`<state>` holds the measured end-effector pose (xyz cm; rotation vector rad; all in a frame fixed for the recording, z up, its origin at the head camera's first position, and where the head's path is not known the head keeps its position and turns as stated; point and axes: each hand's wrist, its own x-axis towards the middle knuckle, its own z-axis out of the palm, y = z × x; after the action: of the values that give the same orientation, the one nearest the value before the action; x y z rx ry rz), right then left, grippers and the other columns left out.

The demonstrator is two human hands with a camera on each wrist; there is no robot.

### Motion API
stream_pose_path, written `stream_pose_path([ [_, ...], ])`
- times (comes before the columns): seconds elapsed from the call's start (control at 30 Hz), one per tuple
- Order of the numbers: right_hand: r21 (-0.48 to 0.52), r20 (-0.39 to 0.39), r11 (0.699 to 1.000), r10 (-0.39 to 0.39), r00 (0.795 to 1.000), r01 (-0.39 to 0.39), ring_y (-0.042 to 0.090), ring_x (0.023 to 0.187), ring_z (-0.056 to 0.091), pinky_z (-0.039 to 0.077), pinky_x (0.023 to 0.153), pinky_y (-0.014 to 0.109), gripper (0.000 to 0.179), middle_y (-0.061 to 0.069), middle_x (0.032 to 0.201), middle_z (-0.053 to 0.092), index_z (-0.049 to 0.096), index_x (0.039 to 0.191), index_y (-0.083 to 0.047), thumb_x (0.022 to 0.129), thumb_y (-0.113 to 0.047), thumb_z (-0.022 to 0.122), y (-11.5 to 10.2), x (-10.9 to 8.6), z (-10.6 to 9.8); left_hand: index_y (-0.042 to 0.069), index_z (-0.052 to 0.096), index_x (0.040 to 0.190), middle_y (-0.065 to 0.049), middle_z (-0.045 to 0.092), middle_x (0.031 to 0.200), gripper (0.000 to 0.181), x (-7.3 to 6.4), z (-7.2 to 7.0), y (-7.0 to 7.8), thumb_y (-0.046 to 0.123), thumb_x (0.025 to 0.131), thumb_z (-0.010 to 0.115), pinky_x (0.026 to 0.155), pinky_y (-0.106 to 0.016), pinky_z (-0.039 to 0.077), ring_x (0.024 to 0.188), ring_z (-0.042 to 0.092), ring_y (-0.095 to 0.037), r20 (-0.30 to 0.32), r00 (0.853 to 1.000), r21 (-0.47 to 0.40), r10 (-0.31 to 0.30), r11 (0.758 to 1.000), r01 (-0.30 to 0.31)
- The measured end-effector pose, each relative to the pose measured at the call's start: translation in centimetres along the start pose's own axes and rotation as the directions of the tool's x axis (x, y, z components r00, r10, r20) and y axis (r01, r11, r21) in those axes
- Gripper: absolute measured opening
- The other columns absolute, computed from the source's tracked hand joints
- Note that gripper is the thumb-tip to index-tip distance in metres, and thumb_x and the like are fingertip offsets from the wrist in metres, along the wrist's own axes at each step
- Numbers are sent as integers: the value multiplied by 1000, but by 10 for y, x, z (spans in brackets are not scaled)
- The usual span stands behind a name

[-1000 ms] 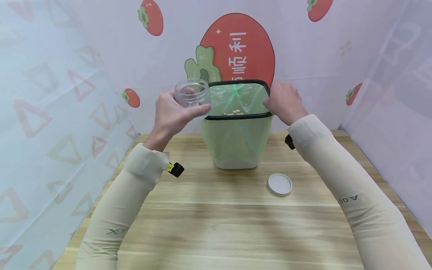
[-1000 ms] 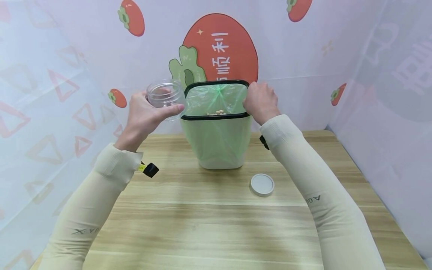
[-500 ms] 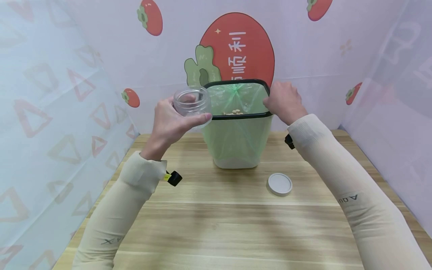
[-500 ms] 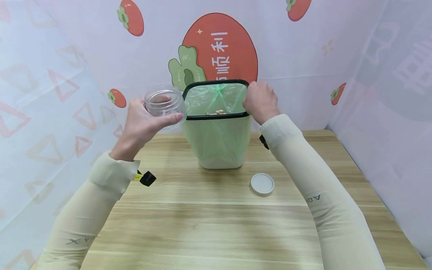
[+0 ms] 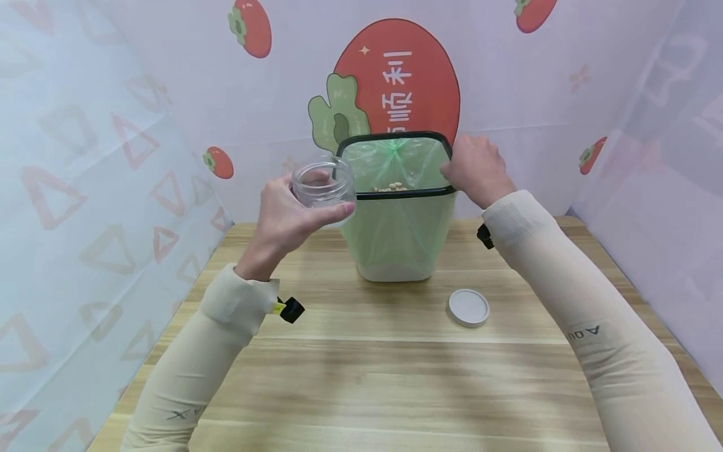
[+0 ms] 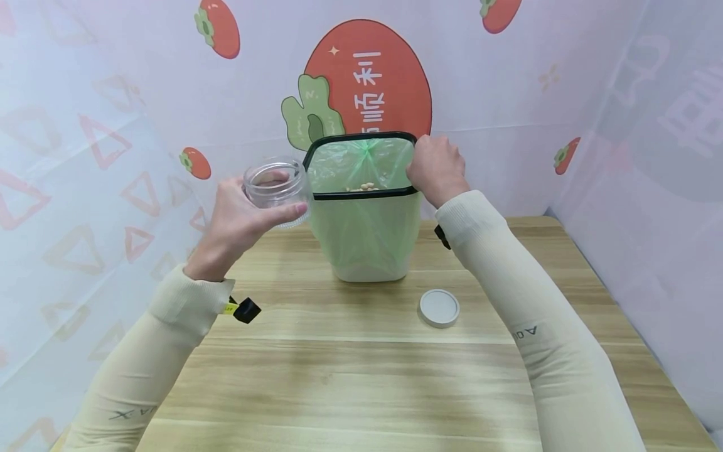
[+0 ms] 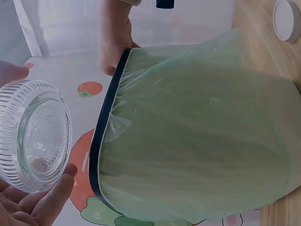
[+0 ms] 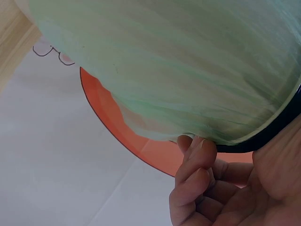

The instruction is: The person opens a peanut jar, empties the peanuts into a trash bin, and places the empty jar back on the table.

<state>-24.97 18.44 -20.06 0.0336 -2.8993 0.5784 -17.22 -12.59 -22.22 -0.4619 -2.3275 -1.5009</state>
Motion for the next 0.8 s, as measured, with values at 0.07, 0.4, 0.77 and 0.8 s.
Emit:
stream_pose_path([
  [0.07,-2,-1,1000,-3,1000,3,31,71,60,49,54,35,17,16,89,59,62,95,1,96,-14,54,0,0,0,13,76,116,-8,80,104,52,-1,0,-2,28,71,98,80,-28,61,92,77,-18,2,1000,5,-7,1000,7],
  [0.4,-2,4,1000,-1,1000,1,31,72,60,49,54,35,17,15,88,58,62,95,1,96,-14,53,0,0,0,12,75,118,-8,79,108,55,-11,3,-10,26,71,98,82,-28,62,94,77,-20,19,1000,-2,-20,1000,20],
  [0.77,-12,5,1000,11,1000,-11,30,70,58,48,53,36,15,14,86,56,59,90,-2,95,-14,53,0,1,0,10,74,118,-6,79,109,55,-16,9,-19,22,70,98,84,-27,61,95,76,-18,18,1000,-11,-9,1000,9],
  [0.8,-15,4,1000,10,1000,-10,30,69,58,48,52,36,14,14,85,55,58,89,-2,95,-14,53,0,1,0,10,74,119,-6,79,109,56,-16,10,-20,22,70,98,84,-26,61,96,76,-18,20,1000,-13,-9,1000,10],
])
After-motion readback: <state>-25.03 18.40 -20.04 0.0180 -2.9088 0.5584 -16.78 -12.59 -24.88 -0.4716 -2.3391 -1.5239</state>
